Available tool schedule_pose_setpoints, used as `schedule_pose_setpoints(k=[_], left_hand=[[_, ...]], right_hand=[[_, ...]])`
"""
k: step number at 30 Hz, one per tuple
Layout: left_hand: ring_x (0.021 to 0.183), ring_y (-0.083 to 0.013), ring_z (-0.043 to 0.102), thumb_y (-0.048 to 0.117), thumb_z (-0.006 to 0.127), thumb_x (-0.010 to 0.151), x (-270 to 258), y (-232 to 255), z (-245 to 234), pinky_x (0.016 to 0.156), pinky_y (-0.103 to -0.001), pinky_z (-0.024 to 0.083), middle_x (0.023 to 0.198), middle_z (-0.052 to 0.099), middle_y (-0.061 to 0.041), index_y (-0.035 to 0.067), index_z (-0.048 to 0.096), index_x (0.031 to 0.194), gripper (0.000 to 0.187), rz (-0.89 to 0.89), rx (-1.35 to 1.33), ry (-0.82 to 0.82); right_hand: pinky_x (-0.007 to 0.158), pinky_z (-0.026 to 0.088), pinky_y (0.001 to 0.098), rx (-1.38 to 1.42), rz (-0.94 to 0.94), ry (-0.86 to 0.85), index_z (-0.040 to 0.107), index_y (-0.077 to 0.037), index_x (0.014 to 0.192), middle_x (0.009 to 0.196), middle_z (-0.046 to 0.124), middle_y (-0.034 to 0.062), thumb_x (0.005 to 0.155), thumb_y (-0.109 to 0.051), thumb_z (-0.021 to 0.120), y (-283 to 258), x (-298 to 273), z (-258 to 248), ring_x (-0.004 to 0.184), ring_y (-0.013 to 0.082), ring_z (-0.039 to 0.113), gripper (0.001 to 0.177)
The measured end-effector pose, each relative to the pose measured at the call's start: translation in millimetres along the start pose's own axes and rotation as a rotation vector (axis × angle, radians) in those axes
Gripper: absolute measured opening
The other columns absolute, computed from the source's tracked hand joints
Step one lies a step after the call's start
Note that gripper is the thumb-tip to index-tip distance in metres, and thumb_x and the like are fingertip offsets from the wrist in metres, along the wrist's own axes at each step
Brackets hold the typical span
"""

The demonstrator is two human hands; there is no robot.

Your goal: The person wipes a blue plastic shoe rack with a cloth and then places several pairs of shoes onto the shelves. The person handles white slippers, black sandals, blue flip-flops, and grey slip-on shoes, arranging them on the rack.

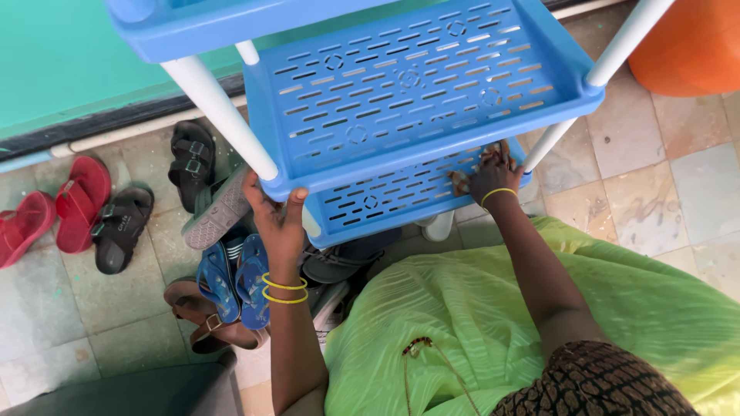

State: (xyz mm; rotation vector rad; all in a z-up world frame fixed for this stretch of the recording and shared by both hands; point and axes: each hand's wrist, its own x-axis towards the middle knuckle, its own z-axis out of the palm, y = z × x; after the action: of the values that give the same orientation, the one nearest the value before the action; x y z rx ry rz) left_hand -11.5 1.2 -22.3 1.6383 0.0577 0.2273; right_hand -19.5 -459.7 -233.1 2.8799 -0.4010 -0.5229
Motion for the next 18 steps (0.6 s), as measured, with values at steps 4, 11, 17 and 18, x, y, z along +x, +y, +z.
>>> schedule_pose_setpoints(k=[4, 11, 17, 18], left_hand=[[0.127, -0.0211, 0.058, 0.027, 0.078, 0.100, 2.1, 0.0, 0.8, 0.110, -0.037, 0.049, 0.142, 0.055, -0.015, 0.005, 0.031, 0.156, 0.077, 0.058, -0.062, -0.005], [0.126, -0.0198, 0.057, 0.027, 0.078, 0.099, -2.1, -6.2, -1.1, 0.108, -0.035, 0.049, 0.140, 0.054, -0.014, 0.004, 0.030, 0.156, 0.078, 0.016, -0.060, -0.002], [0.125, -0.0186, 0.056, 0.028, 0.079, 0.098, 0.5, -8.7, -1.1, 0.109, -0.034, 0.048, 0.140, 0.053, -0.012, 0.003, 0.031, 0.155, 0.078, 0.046, -0.053, -0.006], [0.124, -0.0181, 0.056, 0.029, 0.079, 0.098, -0.7, -9.4, -2.6, 0.108, -0.034, 0.049, 0.139, 0.053, -0.012, 0.003, 0.031, 0.155, 0.079, 0.038, -0.049, -0.008]], right_hand=[[0.120, 0.017, 0.0680, -0.086, 0.034, 0.108, 0.045, 0.011, 0.160, 0.128, 0.070, 0.0180, 0.099, -0.044, 0.054, -19.6, 19.7, 6.0, 0.132, 0.0356, 0.061, 0.083], [0.118, 0.015, 0.0667, 0.002, -0.182, 0.220, 0.044, 0.003, 0.158, 0.138, 0.059, 0.0162, 0.092, -0.052, 0.054, -75.4, 110.4, -87.0, 0.137, 0.0358, 0.050, 0.087], [0.117, 0.013, 0.0655, 0.025, -0.173, 0.323, 0.043, -0.003, 0.157, 0.146, 0.050, 0.0146, 0.086, -0.060, 0.054, -59.5, 154.9, -117.8, 0.142, 0.0360, 0.041, 0.092], [0.117, 0.013, 0.0653, 0.023, -0.171, 0.320, 0.042, -0.004, 0.157, 0.148, 0.048, 0.0143, 0.085, -0.061, 0.054, -59.1, 154.0, -114.1, 0.142, 0.0360, 0.039, 0.092]])
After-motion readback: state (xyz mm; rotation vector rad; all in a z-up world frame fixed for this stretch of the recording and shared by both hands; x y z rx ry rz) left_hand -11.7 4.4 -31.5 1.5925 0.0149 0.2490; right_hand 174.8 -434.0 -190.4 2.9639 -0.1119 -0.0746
